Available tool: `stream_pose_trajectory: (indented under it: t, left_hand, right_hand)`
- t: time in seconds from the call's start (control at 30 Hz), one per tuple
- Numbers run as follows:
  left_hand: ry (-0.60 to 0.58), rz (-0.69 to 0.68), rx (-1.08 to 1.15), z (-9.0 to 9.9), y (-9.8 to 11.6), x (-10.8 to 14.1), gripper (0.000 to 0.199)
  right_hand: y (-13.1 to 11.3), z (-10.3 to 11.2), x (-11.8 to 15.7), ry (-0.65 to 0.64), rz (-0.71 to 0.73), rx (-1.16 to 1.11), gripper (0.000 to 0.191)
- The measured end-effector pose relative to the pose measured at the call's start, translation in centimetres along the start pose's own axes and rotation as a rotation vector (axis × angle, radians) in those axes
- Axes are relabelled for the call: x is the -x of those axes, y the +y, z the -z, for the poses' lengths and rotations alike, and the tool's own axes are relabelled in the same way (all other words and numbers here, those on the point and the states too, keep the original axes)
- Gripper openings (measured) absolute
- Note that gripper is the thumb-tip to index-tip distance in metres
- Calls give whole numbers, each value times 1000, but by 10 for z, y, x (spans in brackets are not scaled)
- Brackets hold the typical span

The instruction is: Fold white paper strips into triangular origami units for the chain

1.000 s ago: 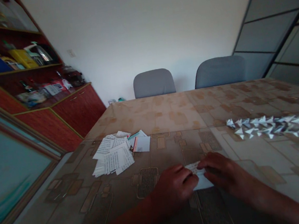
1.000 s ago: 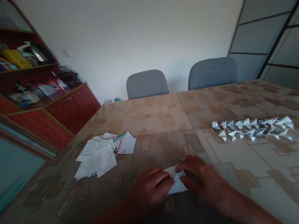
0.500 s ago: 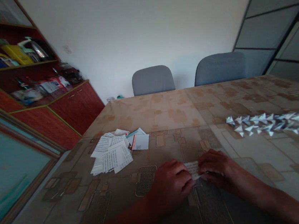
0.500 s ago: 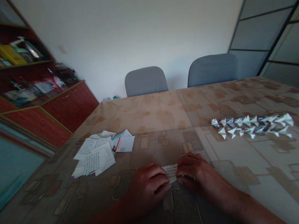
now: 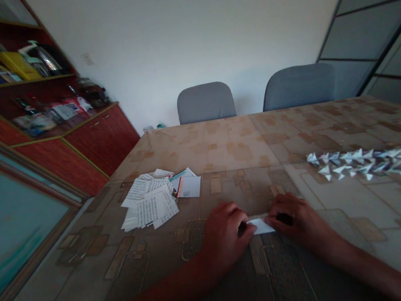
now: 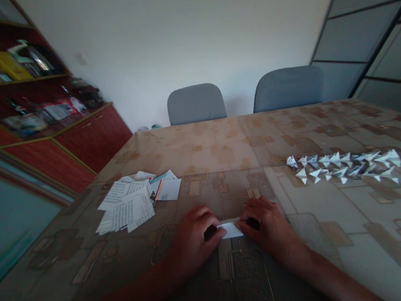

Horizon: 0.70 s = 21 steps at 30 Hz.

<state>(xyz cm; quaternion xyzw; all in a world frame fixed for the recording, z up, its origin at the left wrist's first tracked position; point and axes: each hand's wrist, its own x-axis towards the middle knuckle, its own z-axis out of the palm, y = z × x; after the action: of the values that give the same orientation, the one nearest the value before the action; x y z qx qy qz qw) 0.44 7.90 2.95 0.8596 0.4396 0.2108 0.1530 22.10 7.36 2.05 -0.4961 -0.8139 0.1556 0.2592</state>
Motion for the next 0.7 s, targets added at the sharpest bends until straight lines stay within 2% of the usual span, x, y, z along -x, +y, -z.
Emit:
stream_pose_trajectory:
  t: [0.17, 0.23, 0.3, 0.5, 0.7]
  left_hand:
    - [-1, -158, -167, 7, 6, 3, 21]
    - [-13, -226, -236, 7, 11, 7, 19]
    - [-42, -271, -268, 4, 14, 13, 27]
    - [-118, -270, -168, 2, 12, 39, 66]
    - [-117, -305, -138, -1, 6, 48, 73]
  right_hand:
    - [0, -7, 2, 29, -46, 68, 14]
    - [0, -8, 2, 35, -46, 98, 13]
    - [0, -9, 3, 41, -47, 117, 13]
    - [0, -9, 2, 37, -50, 106, 14]
    - [-2, -9, 3, 27, -91, 137, 13]
